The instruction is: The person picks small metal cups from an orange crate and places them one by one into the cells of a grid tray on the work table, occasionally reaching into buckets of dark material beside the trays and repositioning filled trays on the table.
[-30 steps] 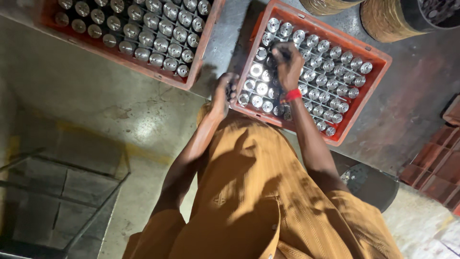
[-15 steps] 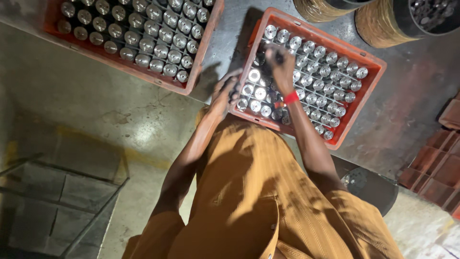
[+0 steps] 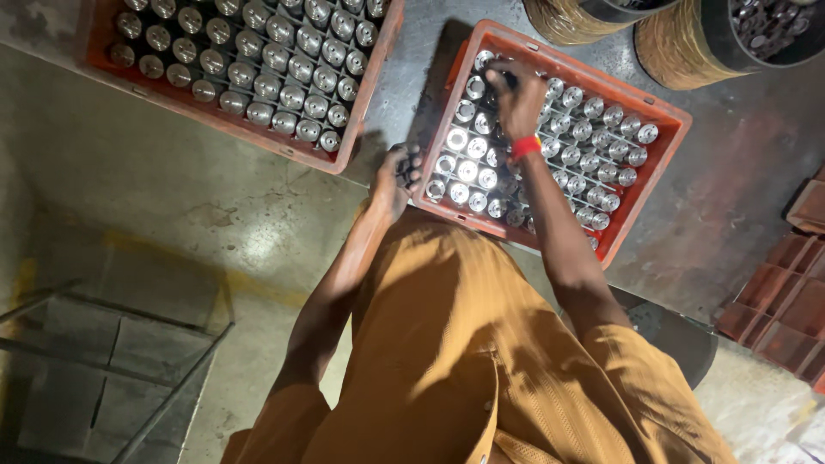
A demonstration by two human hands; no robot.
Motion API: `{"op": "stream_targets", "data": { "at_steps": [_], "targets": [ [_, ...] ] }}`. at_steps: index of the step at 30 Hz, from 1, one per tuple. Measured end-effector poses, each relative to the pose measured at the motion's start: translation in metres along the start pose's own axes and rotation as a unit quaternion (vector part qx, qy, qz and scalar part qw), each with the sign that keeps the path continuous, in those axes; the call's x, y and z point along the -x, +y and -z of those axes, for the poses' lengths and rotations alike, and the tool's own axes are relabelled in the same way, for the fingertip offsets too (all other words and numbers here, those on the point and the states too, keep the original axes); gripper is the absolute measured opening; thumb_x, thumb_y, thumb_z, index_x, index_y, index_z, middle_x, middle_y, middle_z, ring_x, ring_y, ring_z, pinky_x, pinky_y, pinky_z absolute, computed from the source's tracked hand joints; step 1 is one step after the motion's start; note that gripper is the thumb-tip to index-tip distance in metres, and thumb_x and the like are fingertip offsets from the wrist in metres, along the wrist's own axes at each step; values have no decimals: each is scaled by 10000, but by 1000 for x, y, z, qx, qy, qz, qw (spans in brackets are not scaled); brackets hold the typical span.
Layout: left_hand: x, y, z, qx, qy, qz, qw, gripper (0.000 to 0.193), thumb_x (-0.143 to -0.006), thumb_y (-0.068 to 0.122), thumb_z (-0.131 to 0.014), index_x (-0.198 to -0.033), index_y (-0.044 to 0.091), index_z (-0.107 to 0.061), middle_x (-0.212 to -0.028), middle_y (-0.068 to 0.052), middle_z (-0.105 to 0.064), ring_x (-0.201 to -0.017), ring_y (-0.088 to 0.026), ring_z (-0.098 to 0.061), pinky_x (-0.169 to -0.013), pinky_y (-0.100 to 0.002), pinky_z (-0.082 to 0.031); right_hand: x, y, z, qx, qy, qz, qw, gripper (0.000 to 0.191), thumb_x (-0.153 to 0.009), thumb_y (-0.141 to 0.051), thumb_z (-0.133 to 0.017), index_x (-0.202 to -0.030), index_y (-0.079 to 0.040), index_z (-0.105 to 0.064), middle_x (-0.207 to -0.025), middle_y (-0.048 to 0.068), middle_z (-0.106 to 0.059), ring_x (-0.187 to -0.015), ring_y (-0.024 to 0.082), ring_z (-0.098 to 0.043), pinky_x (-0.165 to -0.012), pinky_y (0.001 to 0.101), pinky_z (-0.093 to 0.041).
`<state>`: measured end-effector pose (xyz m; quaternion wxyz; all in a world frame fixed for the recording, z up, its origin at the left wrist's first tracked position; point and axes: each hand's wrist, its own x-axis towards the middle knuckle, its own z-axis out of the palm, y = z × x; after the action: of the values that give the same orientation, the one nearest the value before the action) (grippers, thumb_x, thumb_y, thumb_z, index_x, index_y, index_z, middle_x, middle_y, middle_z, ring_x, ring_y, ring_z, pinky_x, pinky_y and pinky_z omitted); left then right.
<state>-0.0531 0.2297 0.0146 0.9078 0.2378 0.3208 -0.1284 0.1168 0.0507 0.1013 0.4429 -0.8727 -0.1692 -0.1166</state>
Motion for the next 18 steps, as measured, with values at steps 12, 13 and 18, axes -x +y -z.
{"op": "stream_targets", "data": {
  "at_steps": [12, 13, 18],
  "targets": [
    [13, 0, 7, -100, -54, -36, 993, 470, -1082, 390, -557, -1424, 73, -614, -811, 70, -537, -623, -14, -428, -524, -174, -326, -17, -4, -8, 43, 42, -23, 998, 207, -999, -275, -803, -1058, -77, -801, -1013, 110, -800, -874, 211, -767, -775, 385, -598],
    [13, -1, 7, -135, -64, -43, 988, 479, -1077, 394, -535, -1451, 96, -562, -792, 55, -546, -599, -26, -430, -495, -180, -330, -2, 0, -7, 3, 47, -67, 997, 245, -1011, -294, -769, -1085, -62, -793, -981, 92, -790, -847, 188, -744, -756, 381, -589],
    [1, -24, 3, -473, -163, -415, 760, 408, -1287, 270, -466, -1625, 87, -332, -1396, -258, -500, -1279, -352, -526, -991, -434, -475, 121, -13, -5, -203, -210, -320, 901, 358, -1000, -335, -701, -1211, -47, -740, -877, -3, -692, -749, 86, -569, -661, 281, -465]
  ]
}}
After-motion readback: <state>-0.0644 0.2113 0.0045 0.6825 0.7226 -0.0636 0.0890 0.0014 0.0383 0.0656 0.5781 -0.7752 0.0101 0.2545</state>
